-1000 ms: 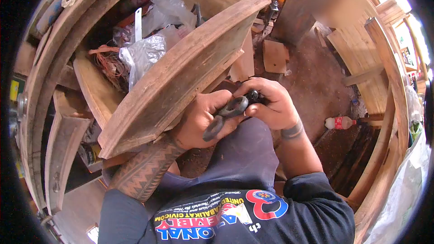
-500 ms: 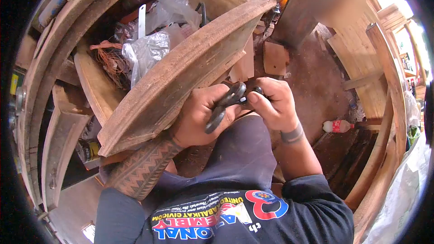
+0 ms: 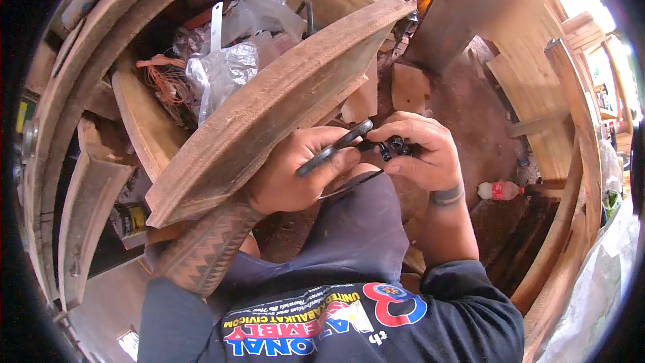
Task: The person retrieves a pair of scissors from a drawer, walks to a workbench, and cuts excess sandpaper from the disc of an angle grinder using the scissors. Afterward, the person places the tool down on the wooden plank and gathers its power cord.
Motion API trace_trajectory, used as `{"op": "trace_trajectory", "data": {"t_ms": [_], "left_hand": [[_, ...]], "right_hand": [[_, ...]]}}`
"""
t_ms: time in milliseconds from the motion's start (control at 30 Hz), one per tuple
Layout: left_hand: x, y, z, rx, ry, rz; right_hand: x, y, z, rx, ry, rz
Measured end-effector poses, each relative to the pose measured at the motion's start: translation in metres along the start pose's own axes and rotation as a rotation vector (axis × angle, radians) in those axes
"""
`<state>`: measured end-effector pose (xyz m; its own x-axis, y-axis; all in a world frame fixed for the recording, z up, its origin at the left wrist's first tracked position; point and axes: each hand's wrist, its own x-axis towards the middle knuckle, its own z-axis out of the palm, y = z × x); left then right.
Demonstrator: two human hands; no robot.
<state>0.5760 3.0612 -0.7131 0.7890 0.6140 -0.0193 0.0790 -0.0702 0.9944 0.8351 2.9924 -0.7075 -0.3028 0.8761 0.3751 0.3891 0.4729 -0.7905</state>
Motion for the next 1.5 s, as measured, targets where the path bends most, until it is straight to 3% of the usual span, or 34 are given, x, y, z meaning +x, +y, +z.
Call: {"op": "trace_trajectory", "data": {"t_ms": [67, 467, 600, 700, 900, 1033, 1133, 1200, 1233, 1300, 1367, 1500], "left_hand": [[-0.002, 0.007, -0.004, 0.011, -0.030, -0.056], [-0.003, -0.009, 0.009, 0.257, 0.126, 0.355], [-0.006, 0.007, 0.011, -0.033, 0.037, 0.058], [-0.009, 0.014, 0.006, 0.132, 0.062, 0.050], [-0.002, -0.005, 0.010, 0.223, 0.079, 0.416], [0.000, -0.006, 0.011, 0.291, 0.154, 0.490], [0.001, 0.005, 0.000, 0.292, 0.052, 0.119], [0.002, 0.006, 0.000, 0.177, 0.063, 0.086], [0.000, 0.005, 0.000, 0.118, 0.072, 0.064], [-0.002, -0.004, 0.002, 0.299, 0.130, 0.234], [-0.004, -0.012, 0.005, 0.480, 0.182, 0.408], [-0.009, -0.003, 0.004, 0.187, 0.131, 0.047]], "right_hand": [[-0.003, -0.001, -0.002, -0.025, -0.002, 0.029], [-0.001, -0.010, 0.004, -0.072, 0.046, -0.061], [0.004, -0.007, 0.017, -0.080, 0.136, -0.126], [0.005, -0.010, 0.025, -0.094, 0.210, -0.082], [0.004, -0.003, 0.039, 0.008, 0.273, -0.015], [0.000, -0.005, 0.047, -0.069, 0.329, 0.106], [-0.003, -0.006, 0.051, 0.063, 0.366, 0.205], [-0.005, -0.005, 0.053, 0.227, 0.359, 0.323], [-0.005, -0.001, 0.050, 0.172, 0.341, 0.232], [-0.003, 0.005, 0.042, 0.060, 0.309, 0.054], [-0.002, 0.003, 0.036, 0.057, 0.275, 0.043], [0.001, -0.006, 0.031, 0.072, 0.240, 0.078]]}}
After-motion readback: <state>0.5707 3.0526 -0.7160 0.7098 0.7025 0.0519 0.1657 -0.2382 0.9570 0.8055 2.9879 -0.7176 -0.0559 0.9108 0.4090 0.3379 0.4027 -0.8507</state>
